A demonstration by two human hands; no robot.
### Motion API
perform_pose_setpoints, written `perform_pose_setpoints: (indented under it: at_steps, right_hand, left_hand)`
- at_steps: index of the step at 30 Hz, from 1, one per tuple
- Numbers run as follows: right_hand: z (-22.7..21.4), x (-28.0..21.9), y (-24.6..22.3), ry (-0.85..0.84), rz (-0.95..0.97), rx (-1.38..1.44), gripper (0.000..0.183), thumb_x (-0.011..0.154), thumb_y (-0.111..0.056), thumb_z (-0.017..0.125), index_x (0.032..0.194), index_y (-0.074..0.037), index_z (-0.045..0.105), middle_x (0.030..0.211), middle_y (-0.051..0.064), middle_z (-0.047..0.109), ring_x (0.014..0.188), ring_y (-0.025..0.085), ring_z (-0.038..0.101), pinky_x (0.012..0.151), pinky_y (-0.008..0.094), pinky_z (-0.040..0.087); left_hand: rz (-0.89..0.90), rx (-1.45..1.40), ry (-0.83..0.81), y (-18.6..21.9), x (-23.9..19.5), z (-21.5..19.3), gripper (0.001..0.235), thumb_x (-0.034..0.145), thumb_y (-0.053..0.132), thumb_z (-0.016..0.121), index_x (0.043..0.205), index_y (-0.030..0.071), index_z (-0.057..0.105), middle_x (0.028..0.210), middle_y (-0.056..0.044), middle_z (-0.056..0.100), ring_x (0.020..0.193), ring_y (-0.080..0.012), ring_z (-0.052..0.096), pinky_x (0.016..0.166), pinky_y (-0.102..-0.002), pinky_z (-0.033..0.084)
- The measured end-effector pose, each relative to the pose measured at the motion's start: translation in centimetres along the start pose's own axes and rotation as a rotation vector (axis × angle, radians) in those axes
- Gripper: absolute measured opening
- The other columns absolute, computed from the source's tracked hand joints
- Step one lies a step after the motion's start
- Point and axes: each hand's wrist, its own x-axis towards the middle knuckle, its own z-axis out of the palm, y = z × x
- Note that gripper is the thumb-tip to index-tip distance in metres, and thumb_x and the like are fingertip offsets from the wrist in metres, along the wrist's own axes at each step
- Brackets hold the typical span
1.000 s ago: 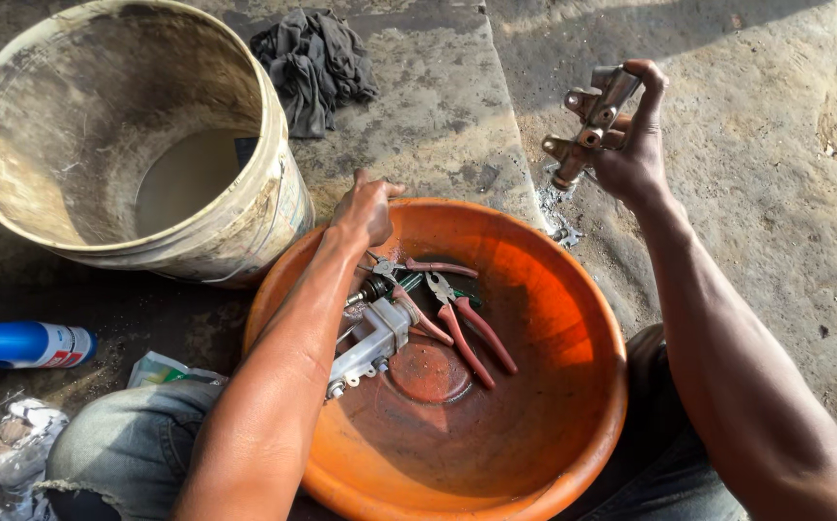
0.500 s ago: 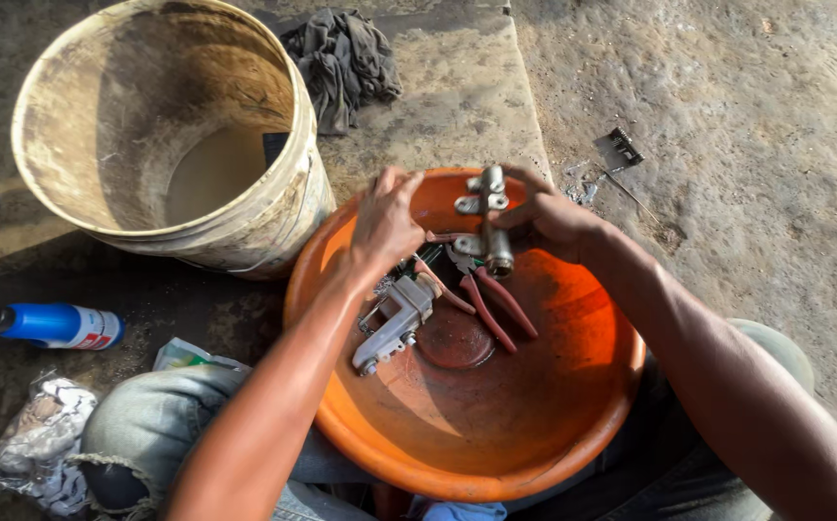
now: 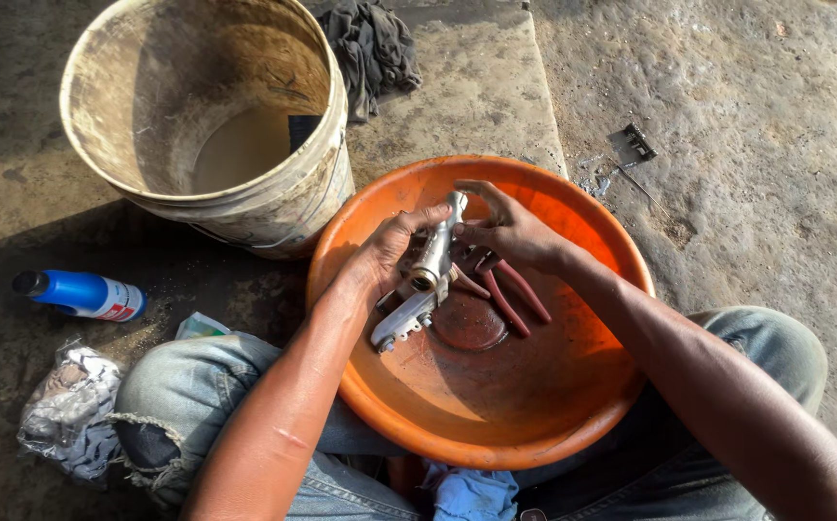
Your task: The person sits on the ground and cleans a disassembled mechanical component, likely a carburetor, using pliers, a screwdriver, and a cleaning fluid. They scrub the parts with a brush, apply liquid from a blue bottle, and manipulate the components within an orange basin.
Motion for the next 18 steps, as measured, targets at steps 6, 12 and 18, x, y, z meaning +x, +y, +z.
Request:
perform_pose_setpoints:
  at_steps: [6,12,18]
  right_hand:
    - [-0.9,2.0,4.2,0.175,-0.213,-1.055,0.071,0.082,-0.042,0.08,0.138,-0.011,0.05,0.11,0.018,0.071,0.095,0.04,0.07,0.079,0.052,0.059]
    - [0.3,1.8,4.0,0.115,0.129,-1.285,0.061,0.088,-0.05,0.068,0.133,-0.011,0.054,0.084,0.013,0.074,0.077,0.033,0.074,0.061,0.049,0.06]
    - [-0.1,-0.5,4.1,-0.263,0.408,-1.311,0.047,0.073,-0.051,0.079,0.101,-0.014,0.087,0.082,0.006,0.081,0.073,0.02,0.076,0.059,0.035,0.057]
  left_hand:
    - [0.23,0.452,0.256,1.4,-0.3,-1.6,0.051,0.071,0.025,0.084,0.108,-0.007,0.069,0.084,-0.011,0.071,0.069,-0.0178,0.068,0.055,-0.034,0.06]
    - [0.206,0.526,0.531,1.1,-0.2,-1.9,0.076,0.062,0.027,0.085,0.125,-0.006,0.058,0.094,-0.017,0.071,0.075,-0.02,0.072,0.059,-0.036,0.061]
    - [0.215,0.622,0.488,0.9,0.3,-2.4,0.079,0.06,0.03,0.085,0.123,-0.009,0.059,0.096,-0.02,0.073,0.076,-0.023,0.073,0.061,-0.038,0.06]
